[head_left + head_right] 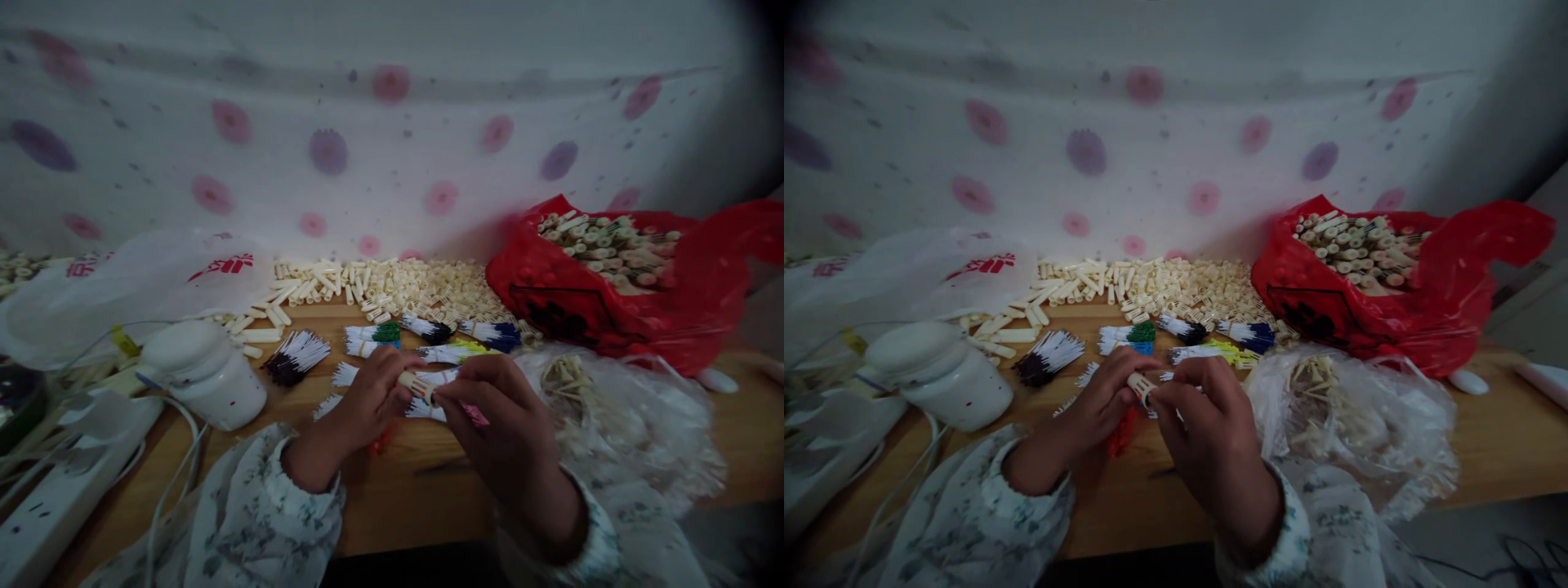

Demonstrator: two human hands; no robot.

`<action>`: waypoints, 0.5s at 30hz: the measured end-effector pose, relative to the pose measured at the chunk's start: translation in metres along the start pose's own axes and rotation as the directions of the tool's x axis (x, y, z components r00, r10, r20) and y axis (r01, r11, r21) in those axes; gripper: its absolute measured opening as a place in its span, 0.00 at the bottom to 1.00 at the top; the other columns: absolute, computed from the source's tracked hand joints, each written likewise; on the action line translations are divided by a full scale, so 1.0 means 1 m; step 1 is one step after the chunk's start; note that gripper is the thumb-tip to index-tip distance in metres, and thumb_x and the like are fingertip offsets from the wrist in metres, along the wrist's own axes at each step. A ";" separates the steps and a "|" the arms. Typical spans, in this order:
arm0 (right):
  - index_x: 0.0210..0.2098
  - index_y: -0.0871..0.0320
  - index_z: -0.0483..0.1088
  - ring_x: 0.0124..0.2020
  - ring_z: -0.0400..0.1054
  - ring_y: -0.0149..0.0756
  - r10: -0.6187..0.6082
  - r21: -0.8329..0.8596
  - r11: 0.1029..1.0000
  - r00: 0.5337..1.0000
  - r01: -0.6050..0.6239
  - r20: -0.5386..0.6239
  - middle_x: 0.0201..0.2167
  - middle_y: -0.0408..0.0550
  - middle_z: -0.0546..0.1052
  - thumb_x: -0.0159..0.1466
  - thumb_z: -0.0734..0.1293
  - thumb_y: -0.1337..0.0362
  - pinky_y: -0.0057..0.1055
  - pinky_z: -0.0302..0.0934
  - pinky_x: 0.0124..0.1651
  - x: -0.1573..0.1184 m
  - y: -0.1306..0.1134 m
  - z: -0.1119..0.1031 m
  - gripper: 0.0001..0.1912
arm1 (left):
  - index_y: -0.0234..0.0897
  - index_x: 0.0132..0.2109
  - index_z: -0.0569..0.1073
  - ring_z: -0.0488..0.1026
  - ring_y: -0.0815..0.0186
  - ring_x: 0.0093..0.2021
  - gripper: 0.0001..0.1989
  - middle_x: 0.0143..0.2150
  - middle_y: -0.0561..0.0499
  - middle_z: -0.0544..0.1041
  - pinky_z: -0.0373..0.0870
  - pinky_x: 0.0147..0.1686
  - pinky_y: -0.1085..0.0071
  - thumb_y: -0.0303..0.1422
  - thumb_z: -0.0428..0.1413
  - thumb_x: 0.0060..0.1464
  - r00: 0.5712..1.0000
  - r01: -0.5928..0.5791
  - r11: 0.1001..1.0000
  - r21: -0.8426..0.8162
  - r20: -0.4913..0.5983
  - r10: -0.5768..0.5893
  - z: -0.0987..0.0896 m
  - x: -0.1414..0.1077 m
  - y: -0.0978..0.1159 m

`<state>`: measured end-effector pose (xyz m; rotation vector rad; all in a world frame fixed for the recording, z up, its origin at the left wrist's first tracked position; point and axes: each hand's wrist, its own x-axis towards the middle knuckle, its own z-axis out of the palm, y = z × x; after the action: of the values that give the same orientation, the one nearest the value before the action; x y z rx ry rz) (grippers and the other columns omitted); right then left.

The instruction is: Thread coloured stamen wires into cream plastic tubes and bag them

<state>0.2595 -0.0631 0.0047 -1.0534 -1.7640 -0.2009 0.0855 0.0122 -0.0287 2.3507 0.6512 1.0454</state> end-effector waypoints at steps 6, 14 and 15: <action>0.31 0.58 0.71 0.35 0.65 0.30 0.088 0.051 0.995 0.996 -0.087 -0.003 0.32 0.45 0.68 0.57 0.68 0.74 0.27 0.62 0.36 0.000 0.002 0.003 0.06 | 0.36 0.45 0.71 0.65 0.59 0.42 0.29 0.40 0.45 0.68 0.62 0.42 0.64 0.54 0.37 0.60 0.996 -0.005 0.996 0.088 -0.084 0.013 0.006 -0.001 -0.002; 0.34 0.54 0.72 0.37 0.66 0.32 0.339 0.246 0.911 0.941 -0.330 0.006 0.34 0.44 0.69 0.62 0.66 0.69 0.28 0.62 0.37 -0.013 0.000 0.013 0.04 | 0.36 0.43 0.72 0.65 0.59 0.39 0.28 0.36 0.46 0.67 0.63 0.38 0.64 0.53 0.39 0.60 0.981 0.025 0.966 0.257 -0.192 0.026 0.009 -0.001 -0.004; 0.34 0.53 0.72 0.37 0.65 0.32 0.368 0.277 0.893 0.930 -0.355 0.007 0.34 0.44 0.69 0.62 0.65 0.68 0.28 0.62 0.37 -0.015 0.000 0.014 0.04 | 0.36 0.42 0.73 0.65 0.59 0.39 0.28 0.36 0.46 0.67 0.63 0.38 0.64 0.53 0.39 0.60 0.981 0.024 0.962 0.270 -0.194 0.030 0.009 -0.001 -0.004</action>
<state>0.2513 -0.0631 -0.0144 -1.1392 -1.4699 0.2453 0.0912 0.0121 -0.0372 2.4978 0.9170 1.2713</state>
